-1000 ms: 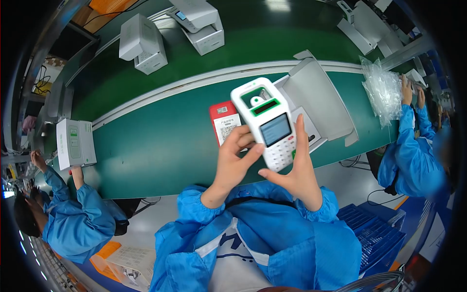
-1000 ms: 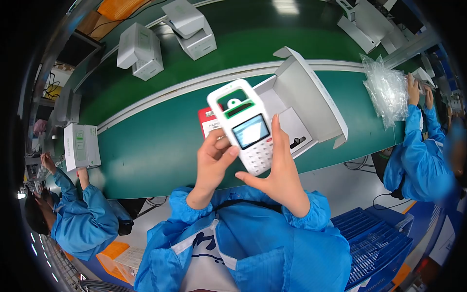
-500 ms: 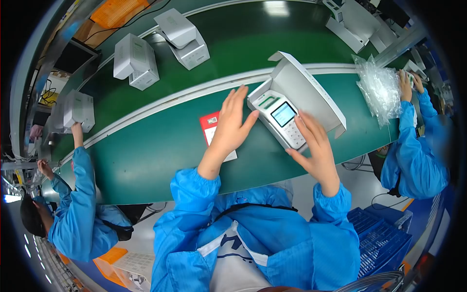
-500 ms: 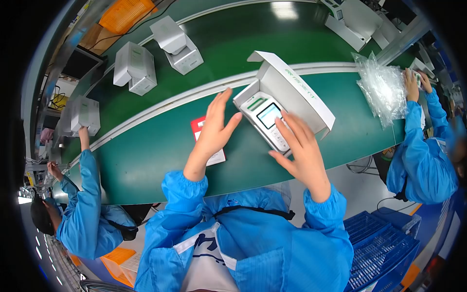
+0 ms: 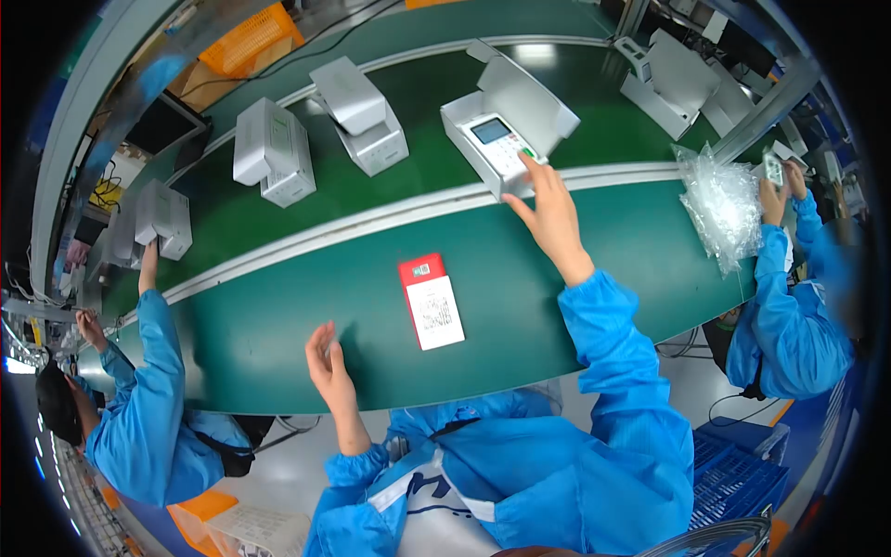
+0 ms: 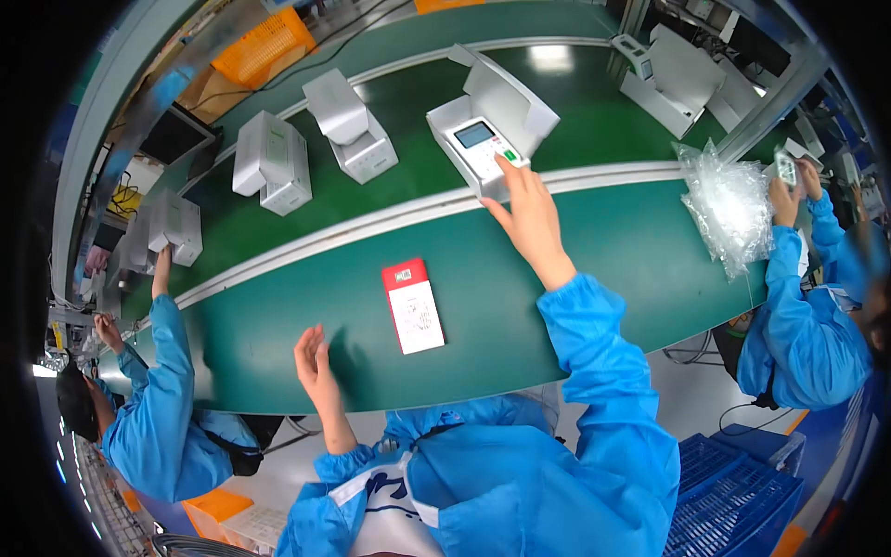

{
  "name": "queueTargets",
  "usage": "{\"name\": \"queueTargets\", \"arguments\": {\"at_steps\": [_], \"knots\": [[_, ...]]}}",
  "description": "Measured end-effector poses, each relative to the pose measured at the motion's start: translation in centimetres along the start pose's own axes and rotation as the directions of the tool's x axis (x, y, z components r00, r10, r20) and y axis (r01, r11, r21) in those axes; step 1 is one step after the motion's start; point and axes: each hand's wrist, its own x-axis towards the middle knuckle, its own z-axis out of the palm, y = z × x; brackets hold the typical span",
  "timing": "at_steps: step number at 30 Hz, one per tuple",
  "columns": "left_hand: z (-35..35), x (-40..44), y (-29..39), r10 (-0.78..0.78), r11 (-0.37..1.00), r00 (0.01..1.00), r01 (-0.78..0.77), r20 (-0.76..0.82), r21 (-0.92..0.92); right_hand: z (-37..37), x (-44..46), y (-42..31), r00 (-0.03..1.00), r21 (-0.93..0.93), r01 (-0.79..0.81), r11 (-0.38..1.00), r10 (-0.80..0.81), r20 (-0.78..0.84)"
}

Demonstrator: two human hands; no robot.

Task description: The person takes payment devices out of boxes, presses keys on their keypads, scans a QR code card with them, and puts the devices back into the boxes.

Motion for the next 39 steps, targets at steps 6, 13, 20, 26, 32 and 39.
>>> {"name": "queueTargets", "arguments": {"at_steps": [6,13,20,26,32,39], "knots": [[-0.7,-1.1,-0.7,-0.019,0.999,0.999,0.018,-0.028,-0.04,1.3,-2.3,-1.5,0.964,0.137,0.195,0.971,-0.215,0.155],[1.7,0.6,-0.6,0.009,0.999,0.999,-0.011,0.035,0.045,-4.3,-13.6,-3.1,0.936,0.05,-0.084,0.995,0.061,0.346],[5.2,1.9,-0.9,0.123,0.925,0.992,-0.127,0.032,0.357,-4.8,-14.7,-3.5,0.932,-0.007,-0.23,0.973,0.223,0.287],[5.5,1.9,-2.1,0.1,0.964,0.995,-0.095,-0.008,0.247,-7.9,-4.4,8.5,0.975,0.133,-0.183,0.974,0.163,0.151],[6.6,1.7,-1.0,0.044,0.954,0.997,-0.025,-0.058,0.298,-10.4,5.2,29.8,0.921,-0.572,-0.382,0.725,0.251,-0.298],[7.2,1.6,-0.4,0.046,0.943,0.996,-0.017,-0.079,0.332,-13.2,10.5,37.5,0.897,-0.813,-0.416,0.407,0.332,-0.293]]}}
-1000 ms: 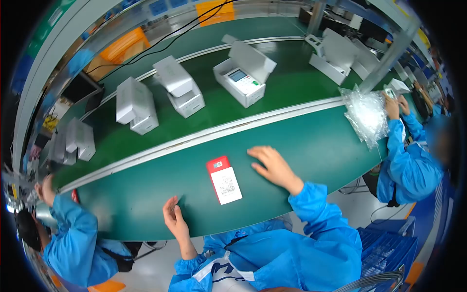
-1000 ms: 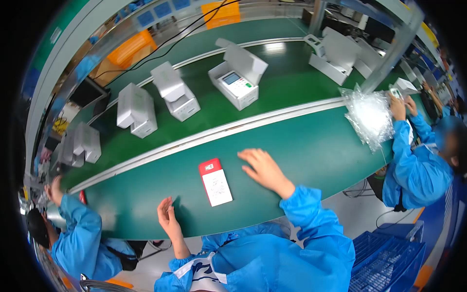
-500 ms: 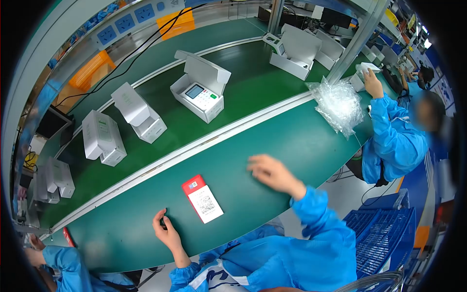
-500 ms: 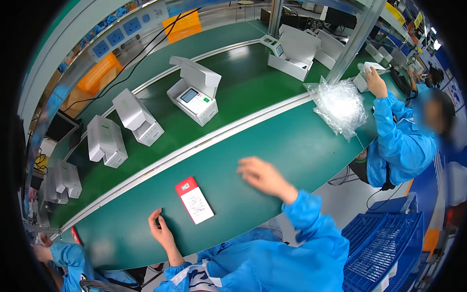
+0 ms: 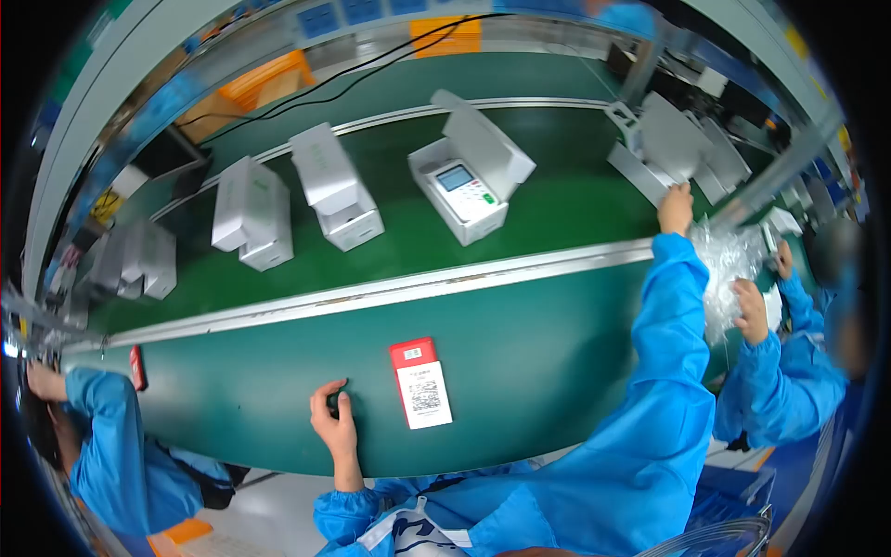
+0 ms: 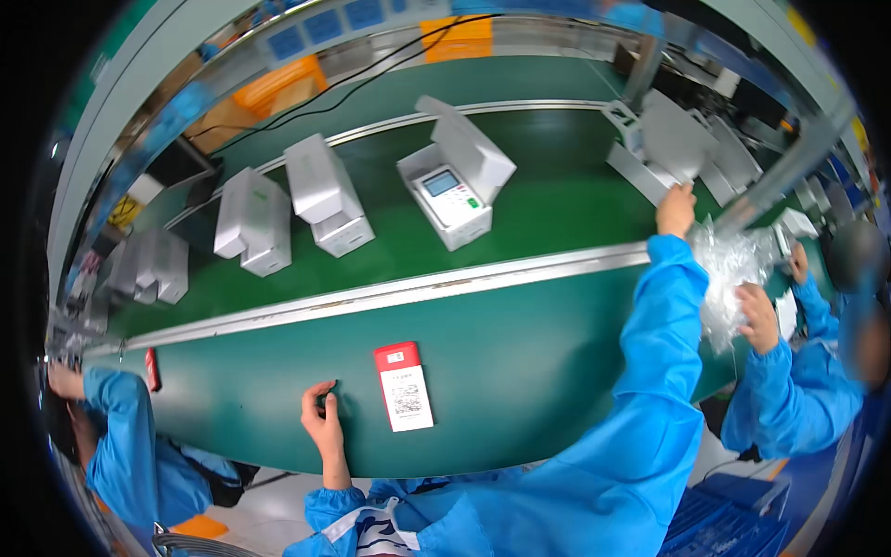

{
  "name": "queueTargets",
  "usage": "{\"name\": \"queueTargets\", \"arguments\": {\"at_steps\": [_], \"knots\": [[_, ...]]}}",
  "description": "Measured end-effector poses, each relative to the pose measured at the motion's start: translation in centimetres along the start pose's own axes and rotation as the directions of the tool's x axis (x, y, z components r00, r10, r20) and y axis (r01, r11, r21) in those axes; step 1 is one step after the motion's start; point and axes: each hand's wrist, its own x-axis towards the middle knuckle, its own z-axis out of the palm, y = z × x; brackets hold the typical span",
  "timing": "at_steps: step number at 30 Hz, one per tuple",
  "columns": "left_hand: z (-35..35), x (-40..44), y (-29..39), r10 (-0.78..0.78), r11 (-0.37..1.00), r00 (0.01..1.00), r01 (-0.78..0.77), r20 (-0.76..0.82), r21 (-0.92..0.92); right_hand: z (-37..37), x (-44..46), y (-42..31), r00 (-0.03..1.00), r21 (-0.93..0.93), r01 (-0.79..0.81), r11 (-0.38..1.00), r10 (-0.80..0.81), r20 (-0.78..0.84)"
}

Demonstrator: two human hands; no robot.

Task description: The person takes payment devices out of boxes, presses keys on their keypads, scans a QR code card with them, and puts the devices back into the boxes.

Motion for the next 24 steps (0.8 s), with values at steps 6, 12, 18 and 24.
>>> {"name": "queueTargets", "arguments": {"at_steps": [6,12,18,24], "knots": [[0.1,-0.3,1.1,0.039,0.995,0.999,-0.039,-0.003,0.095,-2.7,-3.0,-3.7,0.968,0.193,0.24,0.951,-0.249,0.022],[0.2,-0.7,1.6,0.031,0.996,1.0,-0.031,0.007,0.085,-10.5,-11.7,-8.8,0.905,0.344,0.415,0.842,-0.422,-0.058],[0.5,-0.7,1.6,0.054,0.956,0.99,-0.013,0.131,-0.293,-20.5,-23.9,-6.5,0.902,0.473,0.415,0.777,-0.42,-0.101],[5.9,1.6,11.7,0.343,0.85,0.735,0.023,0.585,-0.526,-26.4,-36.2,-4.8,0.88,0.627,0.426,0.652,-0.458,-0.123]]}}
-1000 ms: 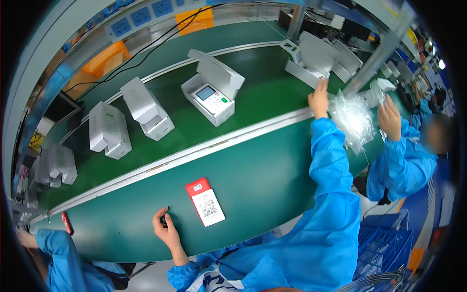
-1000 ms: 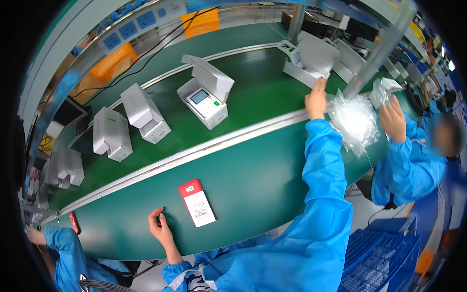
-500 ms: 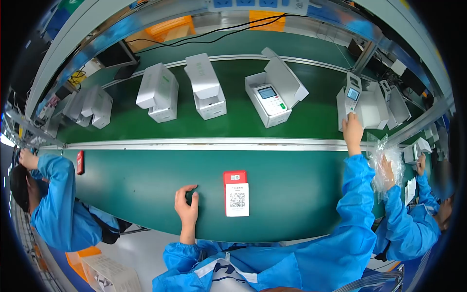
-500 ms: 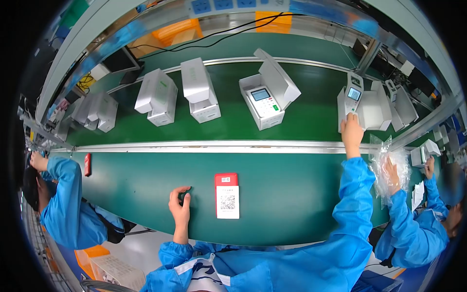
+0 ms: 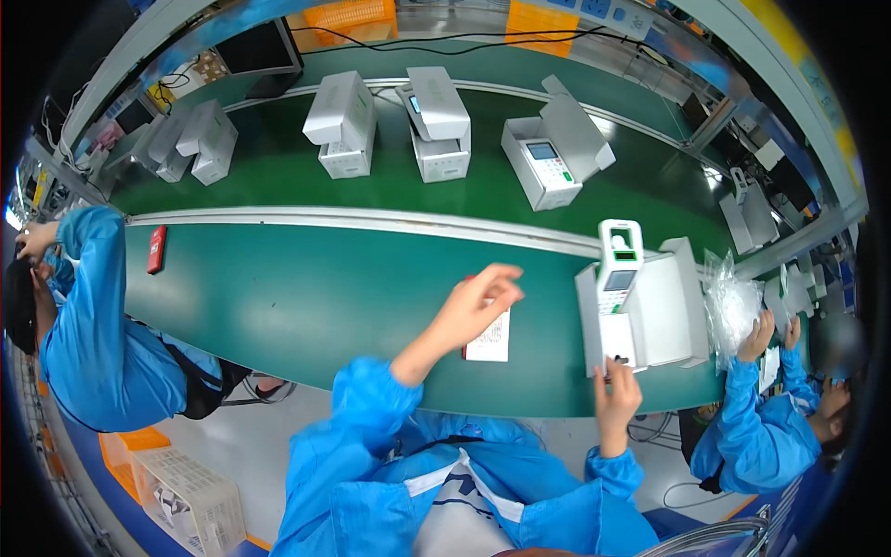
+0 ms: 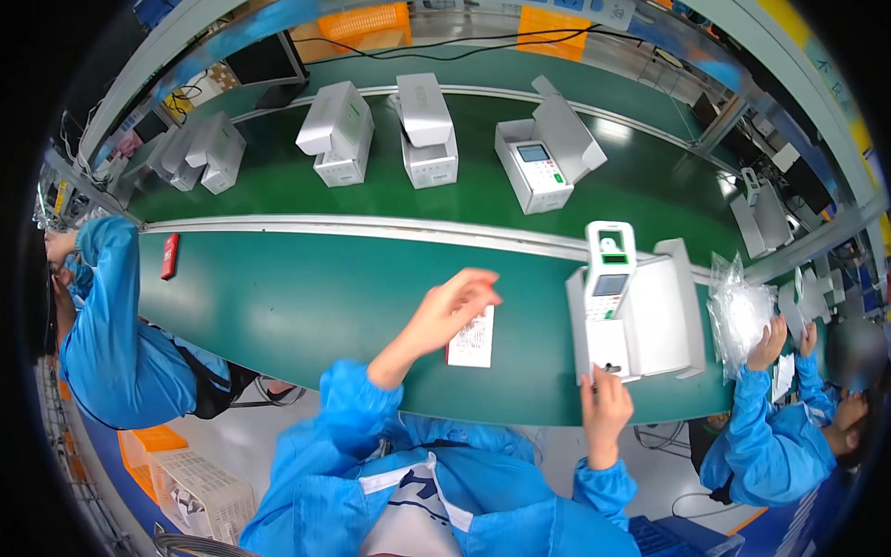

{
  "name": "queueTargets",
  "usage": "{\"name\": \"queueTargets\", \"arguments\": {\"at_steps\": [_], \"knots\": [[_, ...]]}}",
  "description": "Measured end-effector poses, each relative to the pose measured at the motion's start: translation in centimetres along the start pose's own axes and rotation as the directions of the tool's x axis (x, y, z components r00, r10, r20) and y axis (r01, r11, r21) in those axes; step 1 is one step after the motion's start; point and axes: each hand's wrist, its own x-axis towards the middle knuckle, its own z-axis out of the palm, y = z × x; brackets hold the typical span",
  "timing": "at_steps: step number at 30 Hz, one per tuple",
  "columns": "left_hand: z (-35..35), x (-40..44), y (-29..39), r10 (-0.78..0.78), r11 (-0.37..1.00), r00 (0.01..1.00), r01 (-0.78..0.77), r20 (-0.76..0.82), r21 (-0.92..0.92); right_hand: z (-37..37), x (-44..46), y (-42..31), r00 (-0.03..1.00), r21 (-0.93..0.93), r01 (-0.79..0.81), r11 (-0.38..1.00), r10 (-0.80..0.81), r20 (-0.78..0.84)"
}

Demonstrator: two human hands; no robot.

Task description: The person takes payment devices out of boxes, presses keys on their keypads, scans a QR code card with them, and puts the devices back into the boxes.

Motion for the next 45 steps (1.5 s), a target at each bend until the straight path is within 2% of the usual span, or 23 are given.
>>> {"name": "queueTargets", "arguments": {"at_steps": [3,5,7,8,9,11,13,15,17,21,24,25,27,29,30,31,33,34,35,37,38,41,45], "knots": [[3.9,5.6,-1.5,-0.255,0.964,0.951,0.264,0.177,-0.027,-0.5,-2.9,-2.6,0.999,0.059,0.002,0.998,0.001,-0.045],[6.4,8.2,-2.7,-0.204,0.978,0.963,0.191,0.176,0.089,-1.1,-3.9,-3.9,1.0,0.123,-0.017,0.992,0.015,0.015],[8.4,9.4,-3.8,-0.124,0.99,0.99,0.119,0.065,0.08,-1.4,-3.9,-4.7,0.999,0.162,-0.016,0.987,0.009,0.041],[8.4,9.6,-3.0,-0.135,0.974,0.991,0.129,0.022,0.186,-1.4,-3.8,-5.0,0.999,0.172,-0.006,0.985,-0.002,0.046],[9.1,9.8,-3.3,-0.055,0.995,0.998,0.057,-0.024,0.078,-1.4,-3.8,-5.1,0.999,0.185,0.007,0.983,-0.017,0.052],[8.6,9.8,-3.2,0.003,0.99,1.0,-0.002,-0.008,0.144,-1.7,-3.7,-4.9,0.996,0.193,-0.063,0.979,0.049,0.079],[7.6,10.0,-2.8,-0.088,0.996,0.996,0.088,-0.028,0.008,-1.8,-3.1,-4.7,0.994,0.166,-0.078,0.983,0.066,0.082],[6.5,9.4,-1.0,-0.187,0.903,0.975,0.122,-0.122,-0.411,-1.5,-2.2,-3.8,0.996,0.152,-0.073,0.986,0.063,0.067],[3.7,8.0,0.7,-0.239,0.82,0.962,0.13,-0.128,-0.557,-1.2,-1.4,-2.5,0.996,0.132,-0.077,0.988,0.071,0.046],[-0.2,4.1,3.0,-0.281,0.785,0.949,0.142,-0.142,-0.602,-0.8,0.3,-0.2,0.976,0.147,-0.208,0.967,0.194,0.104],[-1.1,1.6,2.9,-0.308,0.814,0.949,0.223,-0.073,-0.536,-3.6,2.9,-2.3,0.92,0.271,-0.376,0.886,0.323,0.22],[-0.9,0.9,2.7,-0.312,0.82,0.949,0.25,-0.036,-0.514,-3.9,3.6,-3.1,0.932,0.464,-0.349,0.814,0.253,0.258],[0.3,0.4,2.5,-0.361,0.812,0.933,0.308,-0.011,-0.495,-3.5,4.7,-4.8,0.956,0.778,-0.288,0.558,0.12,0.268],[1.7,0.3,2.0,-0.389,0.79,0.92,0.356,0.042,-0.498,-0.7,5.9,-7.0,0.916,0.854,-0.389,0.346,0.045,0.399],[2.7,0.3,1.6,-0.403,0.8,0.915,0.339,-0.026,-0.495,0.4,6.5,-7.9,0.883,0.859,-0.463,0.218,0.026,0.469],[1.2,-0.2,-0.3,-0.333,0.729,0.931,0.355,0.151,-0.586,1.1,7.3,-8.2,0.834,0.833,-0.552,0.048,0.022,0.551],[4.8,-1.5,1.4,-0.309,0.72,0.94,0.132,-0.145,-0.681,2.2,8.0,-8.6,0.814,0.822,-0.561,-0.098,0.117,0.569],[4.2,-2.9,0.4,-0.218,0.78,0.976,0.176,0.003,-0.6,2.7,8.3,-8.8,0.797,0.812,-0.558,-0.172,0.163,0.582],[5.1,-4.0,-0.1,-0.157,0.751,0.987,0.146,0.04,-0.645,3.3,8.5,-8.9,0.81,0.829,-0.538,-0.155,0.179,0.559],[6.5,-5.3,1.1,-0.14,0.794,0.985,0.171,0.099,-0.583,4.4,8.6,-9.4,0.829,0.856,-0.503,-0.122,0.21,0.518],[6.7,-5.4,1.7,-0.176,0.717,0.982,0.176,0.069,-0.675,4.5,8.7,-9.7,0.852,0.87,-0.488,-0.071,0.178,0.493],[5.8,-5.1,1.4,-0.206,0.629,0.974,0.207,0.095,-0.749,5.0,8.3,-10.0,0.889,0.89,-0.446,0.09,0.157,0.43],[5.7,-4.9,1.3,-0.197,0.635,0.978,0.175,0.061,-0.752,4.7,8.4,-9.8,0.893,0.885,-0.448,0.129,0.119,0.435]]}}
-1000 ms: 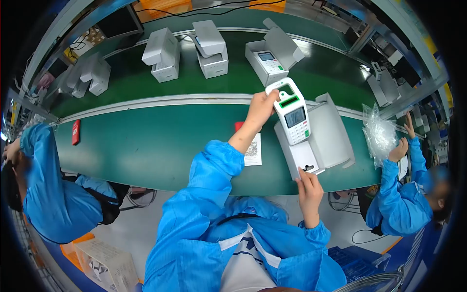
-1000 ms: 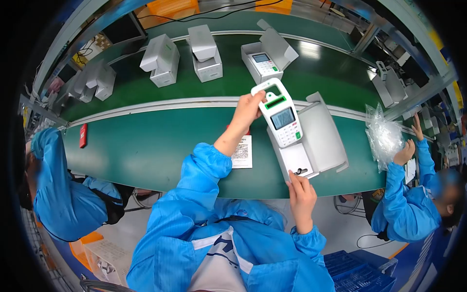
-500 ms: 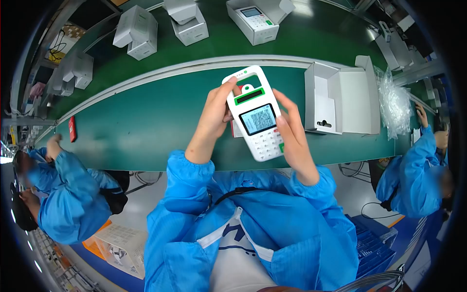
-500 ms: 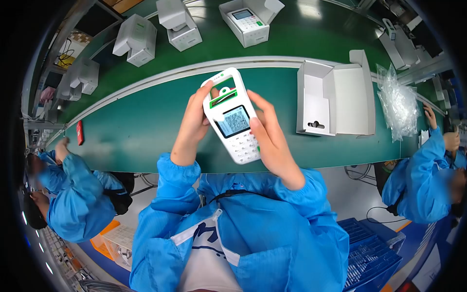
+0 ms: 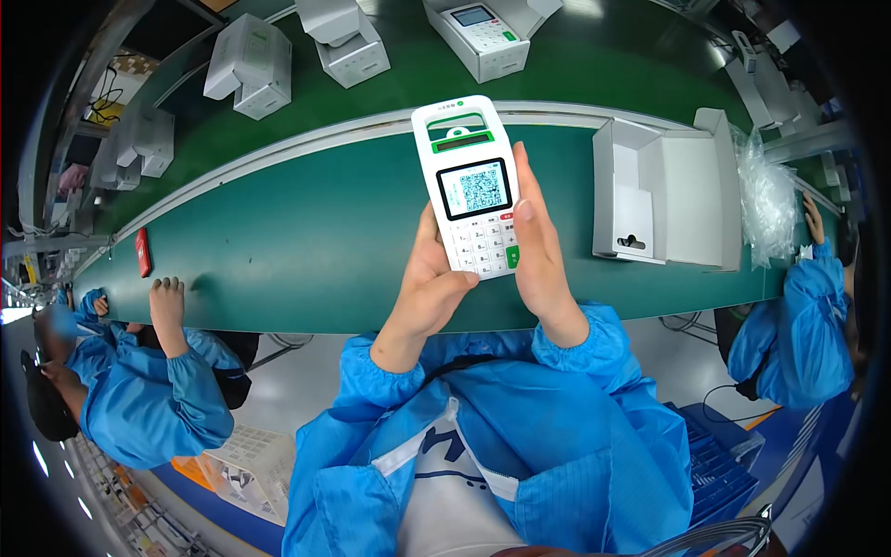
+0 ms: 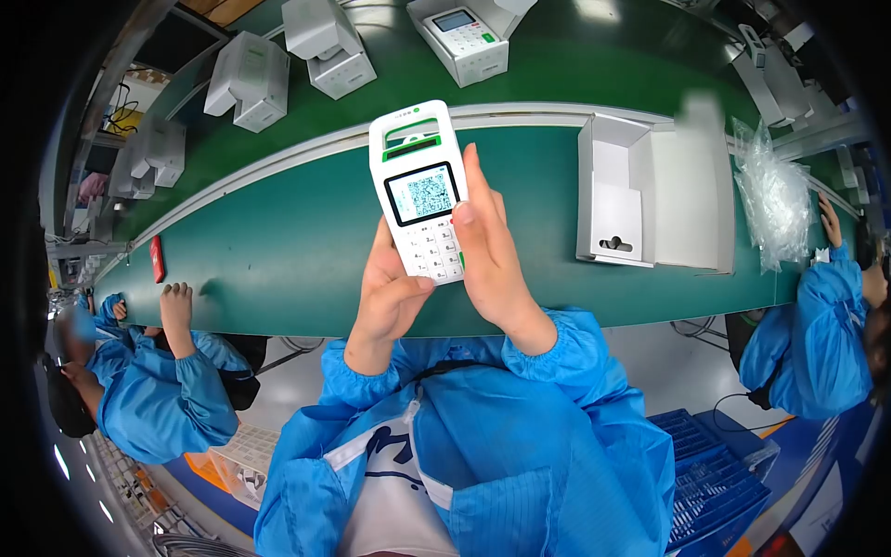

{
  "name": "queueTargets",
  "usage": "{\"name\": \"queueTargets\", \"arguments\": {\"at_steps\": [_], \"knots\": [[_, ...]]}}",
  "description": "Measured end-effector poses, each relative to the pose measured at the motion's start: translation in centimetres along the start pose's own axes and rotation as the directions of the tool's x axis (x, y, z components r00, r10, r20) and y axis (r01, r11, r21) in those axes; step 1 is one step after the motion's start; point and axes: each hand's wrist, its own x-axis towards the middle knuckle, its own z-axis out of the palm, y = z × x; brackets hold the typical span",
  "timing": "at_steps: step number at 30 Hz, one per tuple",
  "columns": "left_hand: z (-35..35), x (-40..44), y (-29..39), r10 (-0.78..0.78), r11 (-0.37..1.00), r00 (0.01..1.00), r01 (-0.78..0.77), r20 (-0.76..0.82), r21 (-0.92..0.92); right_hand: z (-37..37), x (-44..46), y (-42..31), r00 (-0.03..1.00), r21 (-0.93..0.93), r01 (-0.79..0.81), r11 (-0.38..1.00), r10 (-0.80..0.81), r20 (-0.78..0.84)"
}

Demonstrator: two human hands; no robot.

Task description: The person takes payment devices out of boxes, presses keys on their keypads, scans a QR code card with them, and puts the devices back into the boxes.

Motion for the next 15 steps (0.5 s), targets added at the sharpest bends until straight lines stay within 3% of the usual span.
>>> {"name": "queueTargets", "arguments": {"at_steps": [3,6,9,11,12,14,15], "knots": [[0.3,0.2,0.3,-0.005,1.0,1.0,0.004,-0.024,-0.007,-1.1,0.3,-0.4,0.998,-0.118,0.008,0.993,-0.001,0.055],[0.2,0.3,0.2,-0.004,1.0,0.999,0.005,-0.033,0.025,-0.6,0.2,-1.0,0.995,0.153,-0.031,0.988,0.015,0.1],[0.4,0.4,-0.1,-0.007,0.998,0.998,0.011,-0.055,0.063,-0.4,-0.3,-0.8,0.995,0.194,0.012,0.981,-0.03,0.092],[0.4,0.0,-0.3,0.015,1.0,0.999,-0.014,-0.046,0.022,-0.2,-0.6,-0.9,0.995,0.211,-0.044,0.977,0.024,0.095],[0.6,0.2,-0.3,0.025,1.0,1.0,-0.025,-0.016,-0.006,-0.4,-0.5,-1.2,0.996,0.206,-0.053,0.977,0.037,0.082],[1.2,-0.3,-0.9,0.072,0.994,0.996,-0.067,-0.054,0.091,-0.8,-0.6,-0.3,0.992,0.11,0.085,0.99,-0.094,0.08],[1.4,-0.4,-0.9,0.063,0.994,0.996,-0.056,-0.066,0.096,-1.3,-0.6,-0.1,0.985,-0.013,0.144,0.989,-0.142,0.102]]}}
